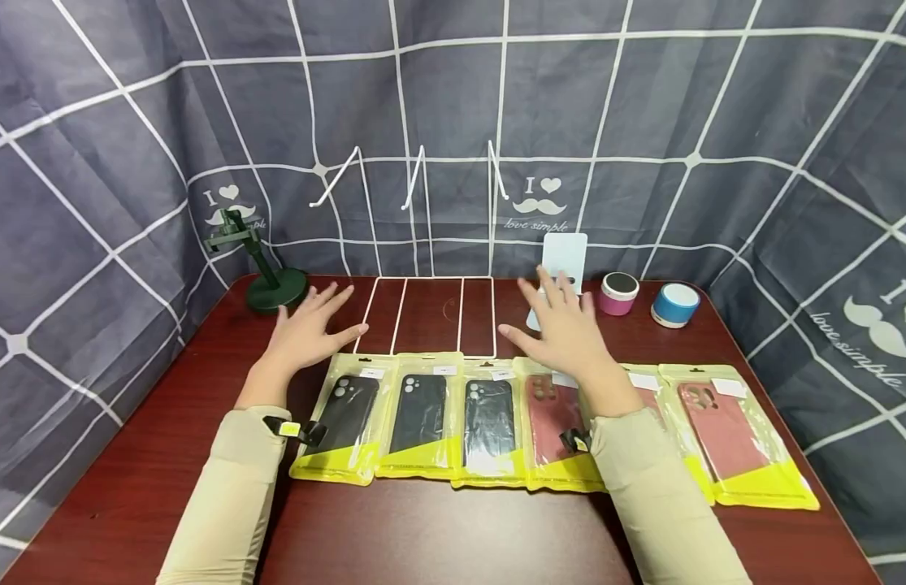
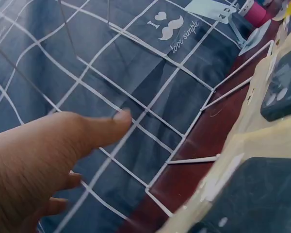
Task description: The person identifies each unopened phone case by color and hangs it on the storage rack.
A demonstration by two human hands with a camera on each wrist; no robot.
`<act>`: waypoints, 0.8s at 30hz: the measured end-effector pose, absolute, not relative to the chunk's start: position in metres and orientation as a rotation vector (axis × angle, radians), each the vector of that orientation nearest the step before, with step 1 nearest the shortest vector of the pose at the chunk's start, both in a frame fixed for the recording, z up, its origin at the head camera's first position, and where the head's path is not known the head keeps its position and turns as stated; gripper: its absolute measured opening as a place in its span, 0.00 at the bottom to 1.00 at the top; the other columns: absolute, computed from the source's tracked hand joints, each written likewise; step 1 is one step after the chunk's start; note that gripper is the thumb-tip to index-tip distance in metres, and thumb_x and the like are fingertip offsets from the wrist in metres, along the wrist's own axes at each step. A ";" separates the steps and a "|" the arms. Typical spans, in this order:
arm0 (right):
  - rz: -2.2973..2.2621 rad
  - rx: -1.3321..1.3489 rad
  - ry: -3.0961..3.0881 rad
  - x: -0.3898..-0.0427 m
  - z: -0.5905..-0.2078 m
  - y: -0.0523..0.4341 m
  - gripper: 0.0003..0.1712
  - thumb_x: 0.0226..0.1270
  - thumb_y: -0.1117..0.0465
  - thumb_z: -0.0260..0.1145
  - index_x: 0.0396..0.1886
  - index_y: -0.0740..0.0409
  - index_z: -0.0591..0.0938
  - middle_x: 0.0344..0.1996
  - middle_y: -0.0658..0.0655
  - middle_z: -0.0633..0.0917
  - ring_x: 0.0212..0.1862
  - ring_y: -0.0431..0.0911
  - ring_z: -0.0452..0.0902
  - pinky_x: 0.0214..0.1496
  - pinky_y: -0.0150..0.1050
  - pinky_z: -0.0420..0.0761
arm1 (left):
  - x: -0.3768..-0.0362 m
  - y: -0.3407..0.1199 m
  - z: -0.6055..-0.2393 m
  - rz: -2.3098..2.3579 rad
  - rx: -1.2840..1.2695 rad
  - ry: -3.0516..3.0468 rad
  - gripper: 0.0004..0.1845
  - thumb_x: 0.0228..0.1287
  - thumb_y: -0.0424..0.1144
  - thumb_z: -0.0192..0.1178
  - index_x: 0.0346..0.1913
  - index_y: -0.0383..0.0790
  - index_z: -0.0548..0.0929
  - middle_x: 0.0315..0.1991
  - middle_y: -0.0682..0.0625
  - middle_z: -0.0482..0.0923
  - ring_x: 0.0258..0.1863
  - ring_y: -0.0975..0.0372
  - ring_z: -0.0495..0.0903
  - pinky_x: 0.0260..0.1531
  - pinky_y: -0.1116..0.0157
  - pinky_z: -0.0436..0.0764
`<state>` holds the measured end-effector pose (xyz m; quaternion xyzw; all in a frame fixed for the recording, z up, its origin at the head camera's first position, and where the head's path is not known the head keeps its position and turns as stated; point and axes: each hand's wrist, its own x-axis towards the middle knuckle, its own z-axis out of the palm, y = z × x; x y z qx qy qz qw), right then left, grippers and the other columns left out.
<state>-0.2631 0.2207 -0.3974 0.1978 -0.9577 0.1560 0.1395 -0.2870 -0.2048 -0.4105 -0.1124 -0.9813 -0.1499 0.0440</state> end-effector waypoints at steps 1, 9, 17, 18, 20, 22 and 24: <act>0.518 0.642 -2.758 -0.261 -0.397 0.214 0.45 0.69 0.32 0.60 0.77 0.54 0.66 0.77 0.63 0.60 0.77 0.64 0.51 0.72 0.69 0.52 | -0.289 -0.206 -0.416 -0.528 -0.357 -3.006 0.46 0.63 0.76 0.49 0.80 0.58 0.59 0.79 0.48 0.55 0.78 0.47 0.50 0.68 0.29 0.44; 0.806 1.249 -2.723 -0.256 -0.407 0.109 0.24 0.70 0.51 0.67 0.57 0.62 0.83 0.53 0.58 0.86 0.57 0.52 0.81 0.62 0.48 0.77 | -0.310 -0.218 -0.465 -0.999 -0.488 -2.999 0.28 0.76 0.47 0.57 0.73 0.42 0.71 0.73 0.42 0.67 0.74 0.47 0.62 0.68 0.44 0.65; 0.492 1.207 -2.959 -0.268 -0.424 0.025 0.29 0.68 0.46 0.69 0.60 0.60 0.82 0.53 0.56 0.84 0.60 0.52 0.76 0.65 0.45 0.74 | -0.316 -0.219 -0.476 -1.068 -0.505 -2.951 0.27 0.74 0.44 0.60 0.73 0.45 0.72 0.74 0.50 0.65 0.77 0.49 0.56 0.71 0.44 0.59; 0.451 1.181 -2.993 -0.269 -0.426 0.021 0.29 0.68 0.45 0.69 0.61 0.59 0.82 0.54 0.56 0.84 0.61 0.52 0.75 0.65 0.45 0.73 | -0.315 -0.219 -0.476 -1.071 -0.504 -2.952 0.27 0.74 0.45 0.60 0.73 0.45 0.72 0.74 0.50 0.65 0.77 0.49 0.56 0.71 0.44 0.59; 0.392 1.147 -3.039 -0.269 -0.429 0.014 0.29 0.67 0.42 0.69 0.60 0.56 0.83 0.54 0.54 0.83 0.61 0.52 0.74 0.65 0.45 0.73 | -0.315 -0.220 -0.477 -1.070 -0.497 -2.955 0.27 0.73 0.45 0.60 0.72 0.46 0.73 0.74 0.51 0.66 0.76 0.50 0.56 0.72 0.45 0.59; 0.368 1.131 -3.063 -0.269 -0.433 0.010 0.29 0.67 0.41 0.69 0.59 0.53 0.83 0.54 0.53 0.83 0.61 0.52 0.73 0.64 0.45 0.73 | -0.313 -0.220 -0.478 -1.087 -0.489 -2.953 0.27 0.73 0.45 0.60 0.72 0.46 0.73 0.74 0.51 0.66 0.77 0.51 0.56 0.72 0.45 0.58; 0.383 1.127 -3.073 -0.269 -0.435 0.008 0.28 0.66 0.40 0.70 0.58 0.52 0.84 0.54 0.52 0.83 0.61 0.52 0.73 0.64 0.45 0.74 | -0.312 -0.221 -0.479 -1.100 -0.484 -2.952 0.27 0.73 0.45 0.60 0.73 0.46 0.72 0.74 0.51 0.65 0.77 0.50 0.54 0.72 0.44 0.58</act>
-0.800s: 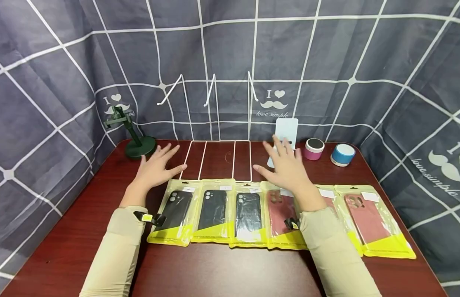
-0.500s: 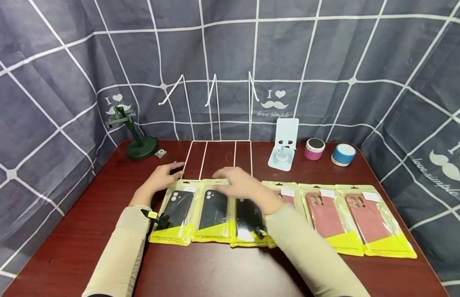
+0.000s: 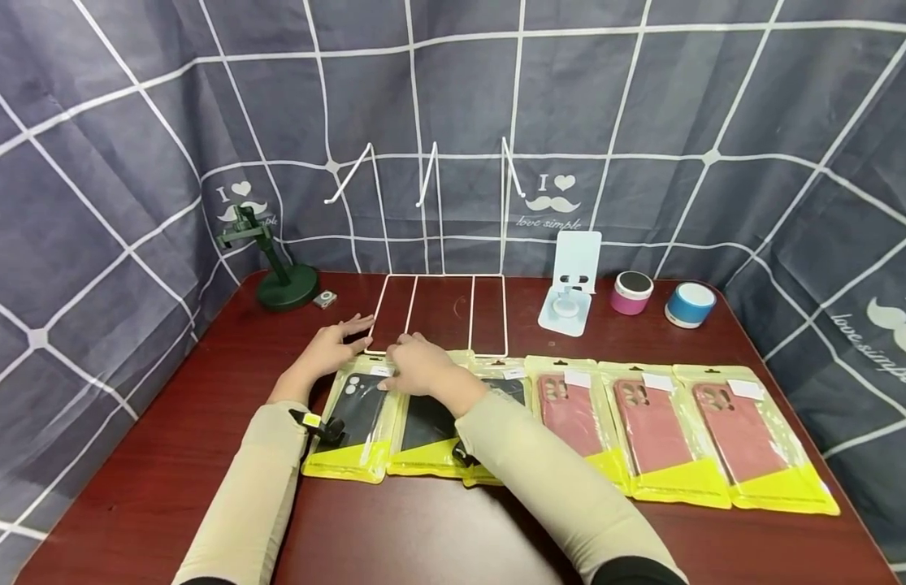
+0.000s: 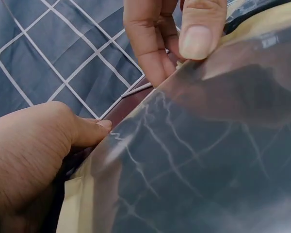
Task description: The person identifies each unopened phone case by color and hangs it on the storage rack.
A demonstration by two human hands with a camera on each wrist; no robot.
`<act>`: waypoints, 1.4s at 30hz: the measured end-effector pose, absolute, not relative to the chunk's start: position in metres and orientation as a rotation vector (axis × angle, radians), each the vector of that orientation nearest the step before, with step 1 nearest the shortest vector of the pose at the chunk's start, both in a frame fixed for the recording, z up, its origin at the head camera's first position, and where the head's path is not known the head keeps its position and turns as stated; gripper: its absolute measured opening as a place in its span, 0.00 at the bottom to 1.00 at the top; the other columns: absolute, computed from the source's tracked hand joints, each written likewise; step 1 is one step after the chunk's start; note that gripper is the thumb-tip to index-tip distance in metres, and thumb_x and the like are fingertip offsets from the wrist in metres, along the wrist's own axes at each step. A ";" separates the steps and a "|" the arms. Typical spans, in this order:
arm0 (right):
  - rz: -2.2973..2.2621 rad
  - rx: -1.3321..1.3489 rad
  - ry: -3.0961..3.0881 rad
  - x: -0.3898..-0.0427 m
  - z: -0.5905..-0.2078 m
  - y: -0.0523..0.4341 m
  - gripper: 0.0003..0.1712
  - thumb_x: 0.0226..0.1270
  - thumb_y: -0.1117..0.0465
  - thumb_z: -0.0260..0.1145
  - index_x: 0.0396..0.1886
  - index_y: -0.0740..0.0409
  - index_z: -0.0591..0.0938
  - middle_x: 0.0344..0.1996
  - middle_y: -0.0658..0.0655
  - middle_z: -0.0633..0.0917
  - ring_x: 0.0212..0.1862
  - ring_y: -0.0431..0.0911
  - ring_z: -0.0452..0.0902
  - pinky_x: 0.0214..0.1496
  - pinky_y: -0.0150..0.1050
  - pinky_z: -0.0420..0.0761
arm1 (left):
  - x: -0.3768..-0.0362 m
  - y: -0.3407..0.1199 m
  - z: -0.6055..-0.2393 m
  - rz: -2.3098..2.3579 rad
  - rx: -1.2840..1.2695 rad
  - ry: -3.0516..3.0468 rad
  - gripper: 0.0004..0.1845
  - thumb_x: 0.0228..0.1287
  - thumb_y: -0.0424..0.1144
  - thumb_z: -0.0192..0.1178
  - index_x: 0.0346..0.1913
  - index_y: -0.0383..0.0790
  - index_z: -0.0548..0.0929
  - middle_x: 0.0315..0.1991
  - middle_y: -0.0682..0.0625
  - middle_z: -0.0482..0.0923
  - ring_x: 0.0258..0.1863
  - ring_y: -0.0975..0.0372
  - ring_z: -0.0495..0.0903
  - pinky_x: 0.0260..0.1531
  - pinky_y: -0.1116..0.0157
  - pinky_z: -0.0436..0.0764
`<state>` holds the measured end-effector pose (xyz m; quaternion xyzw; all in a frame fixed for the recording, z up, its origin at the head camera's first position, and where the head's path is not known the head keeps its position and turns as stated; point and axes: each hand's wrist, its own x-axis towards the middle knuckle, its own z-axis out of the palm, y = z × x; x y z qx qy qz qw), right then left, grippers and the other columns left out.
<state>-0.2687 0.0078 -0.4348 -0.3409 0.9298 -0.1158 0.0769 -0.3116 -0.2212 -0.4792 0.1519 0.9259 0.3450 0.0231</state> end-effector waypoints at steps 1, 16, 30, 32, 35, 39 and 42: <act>-0.359 -1.017 2.782 -0.269 -0.436 0.008 0.29 0.65 0.40 0.70 0.58 0.52 0.84 0.53 0.52 0.83 0.61 0.52 0.73 0.64 0.45 0.74 | -0.311 -0.221 -0.480 1.068 0.466 2.865 0.27 0.74 0.45 0.60 0.73 0.46 0.72 0.75 0.51 0.64 0.77 0.49 0.54 0.72 0.43 0.57; -0.742 -1.035 2.579 -0.276 -0.448 0.015 0.09 0.66 0.54 0.73 0.34 0.54 0.86 0.25 0.47 0.82 0.24 0.38 0.78 0.36 0.34 0.78 | -0.310 -0.223 -0.486 1.070 0.421 2.874 0.26 0.74 0.46 0.60 0.72 0.50 0.73 0.74 0.52 0.65 0.77 0.51 0.54 0.72 0.45 0.57; -1.337 -0.941 2.618 -0.268 -0.385 0.050 0.04 0.73 0.54 0.66 0.37 0.46 0.85 0.19 0.47 0.77 0.21 0.42 0.70 0.26 0.38 0.72 | -0.312 -0.228 -0.482 1.105 0.461 2.888 0.28 0.69 0.49 0.63 0.70 0.46 0.76 0.72 0.47 0.68 0.74 0.50 0.62 0.71 0.48 0.61; -1.471 -0.965 2.583 -0.265 -0.373 0.055 0.04 0.72 0.53 0.67 0.39 0.45 0.85 0.18 0.48 0.78 0.20 0.41 0.67 0.24 0.37 0.69 | -0.310 -0.228 -0.481 1.094 0.431 2.909 0.26 0.69 0.47 0.64 0.67 0.42 0.79 0.68 0.42 0.73 0.69 0.47 0.69 0.68 0.48 0.67; -1.647 -0.985 2.553 -0.264 -0.360 0.061 0.05 0.70 0.52 0.69 0.40 0.47 0.86 0.20 0.48 0.82 0.23 0.42 0.70 0.26 0.37 0.70 | -0.309 -0.225 -0.481 1.094 0.387 2.927 0.23 0.68 0.44 0.64 0.63 0.39 0.82 0.65 0.39 0.76 0.66 0.45 0.72 0.67 0.49 0.69; -1.934 -0.936 2.452 -0.264 -0.348 0.068 0.07 0.68 0.56 0.72 0.41 0.53 0.86 0.25 0.53 0.86 0.28 0.44 0.75 0.32 0.35 0.74 | -0.310 -0.220 -0.482 1.050 0.449 2.938 0.24 0.69 0.44 0.63 0.65 0.42 0.81 0.70 0.42 0.71 0.73 0.50 0.64 0.73 0.51 0.58; -2.161 -0.860 2.274 -0.264 -0.341 0.075 0.10 0.66 0.62 0.73 0.44 0.60 0.85 0.30 0.56 0.88 0.30 0.45 0.77 0.34 0.35 0.76 | -0.311 -0.216 -0.483 1.006 0.498 2.931 0.29 0.69 0.51 0.64 0.70 0.46 0.76 0.74 0.47 0.65 0.76 0.54 0.58 0.76 0.51 0.51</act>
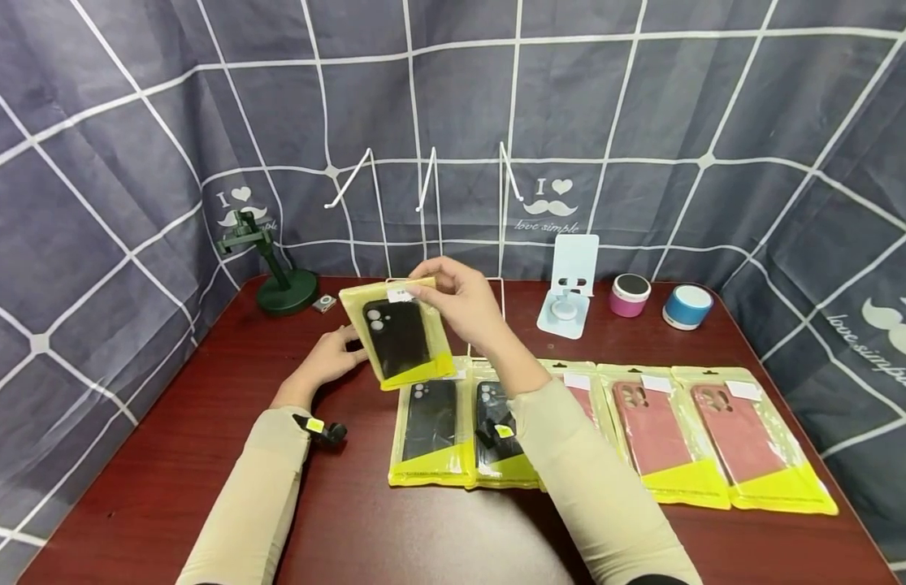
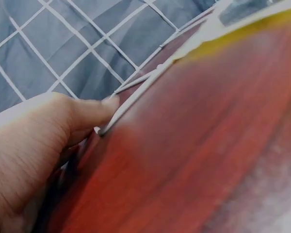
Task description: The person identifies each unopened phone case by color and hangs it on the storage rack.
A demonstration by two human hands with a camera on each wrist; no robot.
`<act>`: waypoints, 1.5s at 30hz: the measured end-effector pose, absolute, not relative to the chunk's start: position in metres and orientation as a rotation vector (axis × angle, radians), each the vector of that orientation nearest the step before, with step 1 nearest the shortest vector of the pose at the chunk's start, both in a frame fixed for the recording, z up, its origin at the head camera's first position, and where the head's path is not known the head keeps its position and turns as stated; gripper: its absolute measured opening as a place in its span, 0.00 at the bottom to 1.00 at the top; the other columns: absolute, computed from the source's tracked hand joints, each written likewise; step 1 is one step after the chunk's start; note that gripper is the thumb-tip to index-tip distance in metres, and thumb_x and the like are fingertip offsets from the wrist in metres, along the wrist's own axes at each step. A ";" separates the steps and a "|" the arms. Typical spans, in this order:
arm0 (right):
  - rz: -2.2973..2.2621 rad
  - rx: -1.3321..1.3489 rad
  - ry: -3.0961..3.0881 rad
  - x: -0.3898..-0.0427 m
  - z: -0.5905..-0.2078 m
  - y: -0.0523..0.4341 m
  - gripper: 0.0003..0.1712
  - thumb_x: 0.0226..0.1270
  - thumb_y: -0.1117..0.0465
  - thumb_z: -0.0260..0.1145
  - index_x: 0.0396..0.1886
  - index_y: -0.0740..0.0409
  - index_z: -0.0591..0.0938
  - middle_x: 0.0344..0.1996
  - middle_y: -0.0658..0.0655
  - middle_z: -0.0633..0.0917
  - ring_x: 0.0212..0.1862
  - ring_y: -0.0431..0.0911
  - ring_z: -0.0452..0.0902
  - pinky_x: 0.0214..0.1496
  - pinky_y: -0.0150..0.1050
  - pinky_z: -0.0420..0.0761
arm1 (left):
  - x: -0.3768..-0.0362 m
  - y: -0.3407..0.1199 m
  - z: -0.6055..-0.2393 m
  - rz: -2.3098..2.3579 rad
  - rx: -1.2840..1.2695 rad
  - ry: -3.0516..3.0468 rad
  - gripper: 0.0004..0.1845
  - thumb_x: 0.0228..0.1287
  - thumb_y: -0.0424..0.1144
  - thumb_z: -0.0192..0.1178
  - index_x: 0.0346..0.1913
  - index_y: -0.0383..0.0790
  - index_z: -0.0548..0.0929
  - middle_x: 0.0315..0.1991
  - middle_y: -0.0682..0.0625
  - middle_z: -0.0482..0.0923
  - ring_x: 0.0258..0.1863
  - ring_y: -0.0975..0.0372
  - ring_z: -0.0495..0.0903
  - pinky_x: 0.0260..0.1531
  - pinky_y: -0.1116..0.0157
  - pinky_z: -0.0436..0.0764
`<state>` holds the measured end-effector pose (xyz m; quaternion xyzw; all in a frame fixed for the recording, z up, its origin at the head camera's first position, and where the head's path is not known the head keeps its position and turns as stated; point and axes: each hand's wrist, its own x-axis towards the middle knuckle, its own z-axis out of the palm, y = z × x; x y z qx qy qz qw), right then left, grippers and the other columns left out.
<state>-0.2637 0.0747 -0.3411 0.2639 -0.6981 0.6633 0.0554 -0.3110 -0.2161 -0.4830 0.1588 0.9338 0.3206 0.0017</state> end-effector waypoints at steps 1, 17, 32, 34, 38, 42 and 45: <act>2.081 0.778 -2.072 -0.264 -0.339 0.077 0.11 0.65 0.65 0.73 0.45 0.62 0.84 0.31 0.56 0.88 0.31 0.44 0.78 0.35 0.35 0.77 | -0.311 -0.215 -0.483 0.993 0.502 2.929 0.32 0.68 0.53 0.64 0.71 0.47 0.75 0.75 0.46 0.64 0.77 0.54 0.56 0.76 0.50 0.51; 2.212 0.584 -1.724 -0.278 -0.300 0.103 0.08 0.62 0.68 0.74 0.40 0.63 0.86 0.32 0.54 0.90 0.33 0.42 0.84 0.40 0.33 0.83 | -0.309 -0.214 -0.483 0.921 0.447 2.956 0.46 0.60 0.65 0.66 0.76 0.48 0.67 0.77 0.46 0.61 0.76 0.45 0.56 0.72 0.45 0.58; 2.019 0.421 -1.799 -0.292 -0.286 0.097 0.10 0.61 0.60 0.77 0.38 0.60 0.88 0.28 0.51 0.90 0.32 0.40 0.82 0.37 0.31 0.77 | -0.308 -0.215 -0.489 0.948 0.438 2.952 0.47 0.57 0.69 0.66 0.75 0.49 0.68 0.76 0.48 0.61 0.76 0.47 0.57 0.73 0.46 0.57; 1.995 0.413 -1.811 -0.295 -0.287 0.096 0.09 0.61 0.60 0.77 0.38 0.60 0.88 0.27 0.50 0.90 0.31 0.40 0.81 0.35 0.31 0.75 | -0.308 -0.215 -0.489 0.960 0.435 2.949 0.47 0.57 0.69 0.66 0.75 0.49 0.68 0.76 0.48 0.61 0.76 0.46 0.57 0.73 0.46 0.57; 1.954 0.414 -1.823 -0.301 -0.287 0.094 0.09 0.61 0.60 0.76 0.38 0.60 0.88 0.26 0.51 0.89 0.29 0.39 0.79 0.33 0.31 0.74 | -0.308 -0.214 -0.489 0.965 0.423 2.943 0.47 0.56 0.69 0.66 0.76 0.50 0.68 0.76 0.48 0.61 0.76 0.44 0.56 0.73 0.46 0.57; 1.923 0.397 -1.844 -0.309 -0.288 0.092 0.10 0.62 0.59 0.76 0.38 0.60 0.88 0.27 0.52 0.90 0.29 0.39 0.78 0.34 0.32 0.74 | -0.309 -0.215 -0.489 0.953 0.419 2.952 0.47 0.57 0.69 0.65 0.76 0.50 0.68 0.77 0.48 0.60 0.76 0.45 0.56 0.73 0.46 0.57; 1.898 0.370 -1.869 -0.314 -0.289 0.093 0.11 0.62 0.57 0.76 0.39 0.59 0.88 0.28 0.52 0.90 0.29 0.39 0.78 0.34 0.32 0.74 | -0.310 -0.214 -0.489 0.940 0.418 2.962 0.47 0.57 0.69 0.65 0.76 0.51 0.68 0.76 0.49 0.61 0.76 0.47 0.56 0.73 0.46 0.58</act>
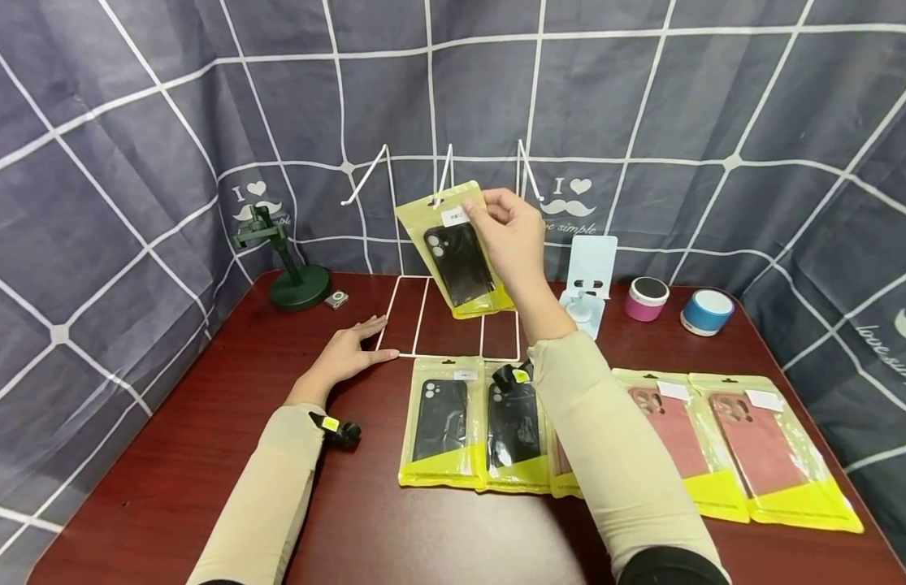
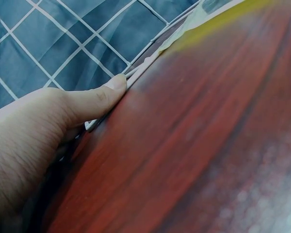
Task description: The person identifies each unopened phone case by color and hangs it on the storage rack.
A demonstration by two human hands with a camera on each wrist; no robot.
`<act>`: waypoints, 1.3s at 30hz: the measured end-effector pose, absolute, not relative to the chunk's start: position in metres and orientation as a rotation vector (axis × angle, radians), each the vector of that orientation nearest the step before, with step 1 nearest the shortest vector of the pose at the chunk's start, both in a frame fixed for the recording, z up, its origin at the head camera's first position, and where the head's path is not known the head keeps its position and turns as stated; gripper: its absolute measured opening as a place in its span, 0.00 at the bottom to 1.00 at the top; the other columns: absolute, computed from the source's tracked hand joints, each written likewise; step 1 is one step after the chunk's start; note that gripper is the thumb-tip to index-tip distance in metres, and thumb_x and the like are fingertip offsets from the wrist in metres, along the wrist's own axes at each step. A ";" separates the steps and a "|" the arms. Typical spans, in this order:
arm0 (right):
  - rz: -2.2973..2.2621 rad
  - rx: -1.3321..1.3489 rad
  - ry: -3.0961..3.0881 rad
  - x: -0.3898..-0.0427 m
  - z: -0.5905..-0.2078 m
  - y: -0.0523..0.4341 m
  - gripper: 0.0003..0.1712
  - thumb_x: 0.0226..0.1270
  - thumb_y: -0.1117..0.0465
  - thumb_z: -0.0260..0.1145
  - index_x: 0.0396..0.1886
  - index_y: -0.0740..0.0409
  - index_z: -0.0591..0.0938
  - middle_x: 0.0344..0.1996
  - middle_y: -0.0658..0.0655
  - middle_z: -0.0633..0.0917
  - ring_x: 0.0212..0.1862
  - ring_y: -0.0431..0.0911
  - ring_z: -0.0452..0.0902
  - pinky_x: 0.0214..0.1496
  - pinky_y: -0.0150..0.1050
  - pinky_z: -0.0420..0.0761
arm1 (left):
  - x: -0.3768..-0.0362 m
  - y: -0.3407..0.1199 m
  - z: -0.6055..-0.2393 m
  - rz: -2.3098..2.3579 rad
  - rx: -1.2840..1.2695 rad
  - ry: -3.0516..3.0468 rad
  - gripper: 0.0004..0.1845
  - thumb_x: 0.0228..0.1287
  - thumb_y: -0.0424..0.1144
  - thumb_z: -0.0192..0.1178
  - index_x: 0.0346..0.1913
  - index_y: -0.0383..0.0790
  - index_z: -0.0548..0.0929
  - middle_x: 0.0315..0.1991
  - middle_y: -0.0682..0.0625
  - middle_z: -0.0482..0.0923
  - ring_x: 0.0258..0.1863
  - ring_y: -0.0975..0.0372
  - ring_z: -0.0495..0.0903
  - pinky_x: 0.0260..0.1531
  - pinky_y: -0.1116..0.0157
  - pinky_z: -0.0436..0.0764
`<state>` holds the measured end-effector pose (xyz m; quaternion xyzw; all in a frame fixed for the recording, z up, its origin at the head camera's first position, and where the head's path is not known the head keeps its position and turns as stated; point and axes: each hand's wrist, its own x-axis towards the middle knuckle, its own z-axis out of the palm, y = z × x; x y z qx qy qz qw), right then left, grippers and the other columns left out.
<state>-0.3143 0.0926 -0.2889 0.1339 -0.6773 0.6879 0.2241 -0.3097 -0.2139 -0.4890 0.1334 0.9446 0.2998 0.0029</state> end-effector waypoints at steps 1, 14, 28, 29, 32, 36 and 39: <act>1.893 0.360 -1.876 -0.316 -0.290 0.093 0.11 0.62 0.57 0.76 0.39 0.59 0.88 0.28 0.52 0.90 0.30 0.39 0.79 0.34 0.32 0.75 | -0.310 -0.214 -0.489 0.937 0.418 2.963 0.47 0.57 0.69 0.65 0.76 0.51 0.68 0.76 0.50 0.61 0.76 0.47 0.57 0.73 0.47 0.58; 1.836 0.285 -1.919 -0.339 -0.285 0.089 0.12 0.63 0.56 0.75 0.40 0.60 0.87 0.28 0.51 0.89 0.32 0.41 0.78 0.37 0.33 0.74 | -0.314 -0.214 -0.488 0.947 0.441 2.976 0.47 0.57 0.69 0.66 0.75 0.50 0.69 0.76 0.49 0.62 0.76 0.47 0.58 0.73 0.47 0.58; 1.735 0.185 -2.021 -0.366 -0.293 0.087 0.12 0.65 0.53 0.73 0.40 0.57 0.88 0.28 0.45 0.88 0.29 0.40 0.78 0.31 0.32 0.73 | -0.306 -0.213 -0.487 0.927 0.393 2.952 0.46 0.57 0.68 0.66 0.76 0.51 0.68 0.76 0.49 0.62 0.76 0.49 0.57 0.72 0.46 0.59; 1.732 0.185 -2.023 -0.367 -0.294 0.087 0.12 0.65 0.53 0.73 0.39 0.57 0.87 0.28 0.45 0.88 0.28 0.39 0.77 0.31 0.33 0.72 | -0.306 -0.213 -0.487 0.924 0.394 2.955 0.46 0.57 0.68 0.66 0.75 0.51 0.68 0.76 0.49 0.62 0.76 0.48 0.57 0.72 0.46 0.59; 1.737 0.183 -2.023 -0.369 -0.294 0.088 0.12 0.65 0.53 0.73 0.39 0.56 0.87 0.29 0.45 0.88 0.30 0.40 0.79 0.32 0.32 0.73 | -0.306 -0.213 -0.487 0.929 0.402 2.959 0.46 0.57 0.68 0.66 0.75 0.51 0.68 0.76 0.49 0.62 0.76 0.48 0.58 0.72 0.46 0.59; 1.708 0.173 -2.038 -0.370 -0.294 0.092 0.13 0.65 0.51 0.74 0.39 0.56 0.87 0.30 0.45 0.88 0.33 0.40 0.80 0.37 0.31 0.75 | -0.308 -0.213 -0.486 0.934 0.409 2.961 0.46 0.57 0.68 0.66 0.76 0.51 0.68 0.76 0.49 0.62 0.76 0.47 0.57 0.72 0.46 0.59; 1.668 0.172 -2.065 -0.370 -0.295 0.094 0.15 0.64 0.50 0.74 0.41 0.57 0.87 0.33 0.47 0.87 0.36 0.37 0.80 0.41 0.29 0.76 | -0.309 -0.213 -0.486 0.930 0.410 2.963 0.46 0.57 0.68 0.66 0.75 0.51 0.68 0.76 0.49 0.62 0.76 0.47 0.57 0.72 0.46 0.59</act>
